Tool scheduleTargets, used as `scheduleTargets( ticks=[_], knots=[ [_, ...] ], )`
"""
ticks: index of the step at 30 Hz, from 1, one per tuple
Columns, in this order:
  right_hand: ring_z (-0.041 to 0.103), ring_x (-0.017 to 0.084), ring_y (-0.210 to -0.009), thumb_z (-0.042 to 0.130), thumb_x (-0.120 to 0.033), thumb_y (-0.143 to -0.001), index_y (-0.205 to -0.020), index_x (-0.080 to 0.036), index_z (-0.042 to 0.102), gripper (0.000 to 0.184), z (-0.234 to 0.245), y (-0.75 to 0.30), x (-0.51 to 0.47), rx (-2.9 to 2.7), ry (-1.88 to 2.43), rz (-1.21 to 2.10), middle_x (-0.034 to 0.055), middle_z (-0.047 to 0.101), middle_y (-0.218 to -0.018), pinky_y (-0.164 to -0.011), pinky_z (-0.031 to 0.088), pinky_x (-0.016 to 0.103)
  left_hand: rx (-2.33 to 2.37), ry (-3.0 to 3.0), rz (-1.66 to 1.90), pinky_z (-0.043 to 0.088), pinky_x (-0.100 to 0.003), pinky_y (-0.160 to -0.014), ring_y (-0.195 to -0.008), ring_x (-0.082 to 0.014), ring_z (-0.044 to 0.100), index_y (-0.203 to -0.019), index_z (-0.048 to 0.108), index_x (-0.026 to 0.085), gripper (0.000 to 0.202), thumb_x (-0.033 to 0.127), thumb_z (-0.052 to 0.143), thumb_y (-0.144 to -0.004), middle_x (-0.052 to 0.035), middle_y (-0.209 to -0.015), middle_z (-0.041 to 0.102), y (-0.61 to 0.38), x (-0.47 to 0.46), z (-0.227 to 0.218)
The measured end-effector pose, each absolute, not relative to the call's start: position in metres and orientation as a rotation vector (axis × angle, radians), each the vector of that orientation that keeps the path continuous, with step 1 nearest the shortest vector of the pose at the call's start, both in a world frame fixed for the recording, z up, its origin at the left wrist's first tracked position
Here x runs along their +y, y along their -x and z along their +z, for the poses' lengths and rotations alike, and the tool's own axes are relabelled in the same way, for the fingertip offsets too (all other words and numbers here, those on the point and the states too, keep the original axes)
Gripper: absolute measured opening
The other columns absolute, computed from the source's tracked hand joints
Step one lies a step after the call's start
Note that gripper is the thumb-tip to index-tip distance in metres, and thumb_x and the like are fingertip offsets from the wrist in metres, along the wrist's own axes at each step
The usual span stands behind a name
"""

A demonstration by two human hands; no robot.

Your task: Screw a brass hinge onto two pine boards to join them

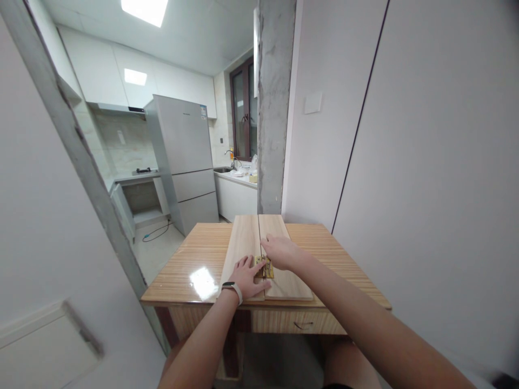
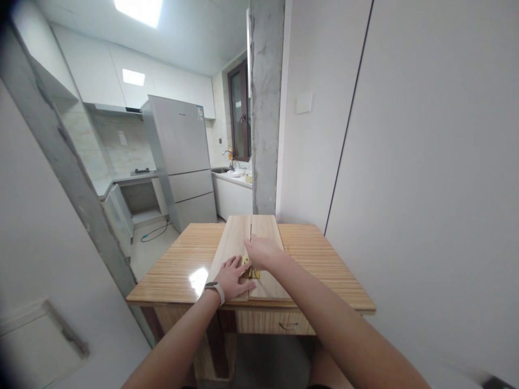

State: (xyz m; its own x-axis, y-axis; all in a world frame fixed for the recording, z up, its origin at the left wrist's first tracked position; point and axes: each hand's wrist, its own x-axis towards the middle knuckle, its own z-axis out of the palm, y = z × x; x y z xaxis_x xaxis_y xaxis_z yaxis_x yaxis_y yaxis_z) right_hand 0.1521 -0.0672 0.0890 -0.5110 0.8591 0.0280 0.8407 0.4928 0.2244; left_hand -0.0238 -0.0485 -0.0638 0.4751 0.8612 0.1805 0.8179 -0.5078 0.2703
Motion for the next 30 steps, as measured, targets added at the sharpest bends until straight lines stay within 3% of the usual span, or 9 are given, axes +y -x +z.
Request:
scheduleTargets(
  ticks=[8,18,27,30],
  knots=[
    [0.066,0.024,-0.098,0.062,-0.025,-0.091,-0.103,-0.018,0.064,0.014,0.0936,-0.1531,-0.0666,2.721,-1.401,0.421,0.011,0.066,-0.102,-0.079,0.046,0.03,1.474,-2.568,0.442,0.022,-0.06,-0.115,-0.147,-0.0417,0.026,-0.152,0.04,0.043,0.084,0.086,0.043,-0.081,-0.0087,-0.16,0.035,0.0237,-0.0497,-0.062],
    [0.068,0.025,-0.098,0.066,-0.034,-0.088,-0.106,-0.019,0.066,0.023,0.0919,-0.1494,-0.0654,2.736,-1.375,0.413,0.0118,0.071,-0.104,-0.079,0.046,0.03,1.469,-2.579,0.444,0.022,-0.059,-0.115,-0.146,-0.0408,0.026,-0.152,0.04,0.042,0.082,0.084,0.044,-0.082,-0.0089,-0.16,0.035,0.0229,-0.0501,-0.0623],
    [0.07,0.026,-0.095,0.049,-0.037,-0.099,-0.104,-0.017,0.067,0.027,0.0943,-0.1464,-0.0648,2.627,-1.539,0.378,0.0149,0.073,-0.101,-0.077,0.046,0.032,1.468,-2.561,0.431,0.021,-0.061,-0.115,-0.147,-0.0416,0.024,-0.152,0.039,0.042,0.083,0.085,0.044,-0.081,-0.0073,-0.161,0.033,0.0233,-0.049,-0.063],
    [0.07,0.027,-0.096,0.055,-0.043,-0.096,-0.111,-0.017,0.063,0.031,0.092,-0.1493,-0.0653,2.629,-1.549,0.331,0.0145,0.072,-0.104,-0.075,0.047,0.032,1.471,-2.56,0.427,0.02,-0.061,-0.116,-0.147,-0.042,0.025,-0.152,0.04,0.042,0.084,0.085,0.044,-0.081,-0.0081,-0.161,0.033,0.0234,-0.0494,-0.0621]
  ],
)
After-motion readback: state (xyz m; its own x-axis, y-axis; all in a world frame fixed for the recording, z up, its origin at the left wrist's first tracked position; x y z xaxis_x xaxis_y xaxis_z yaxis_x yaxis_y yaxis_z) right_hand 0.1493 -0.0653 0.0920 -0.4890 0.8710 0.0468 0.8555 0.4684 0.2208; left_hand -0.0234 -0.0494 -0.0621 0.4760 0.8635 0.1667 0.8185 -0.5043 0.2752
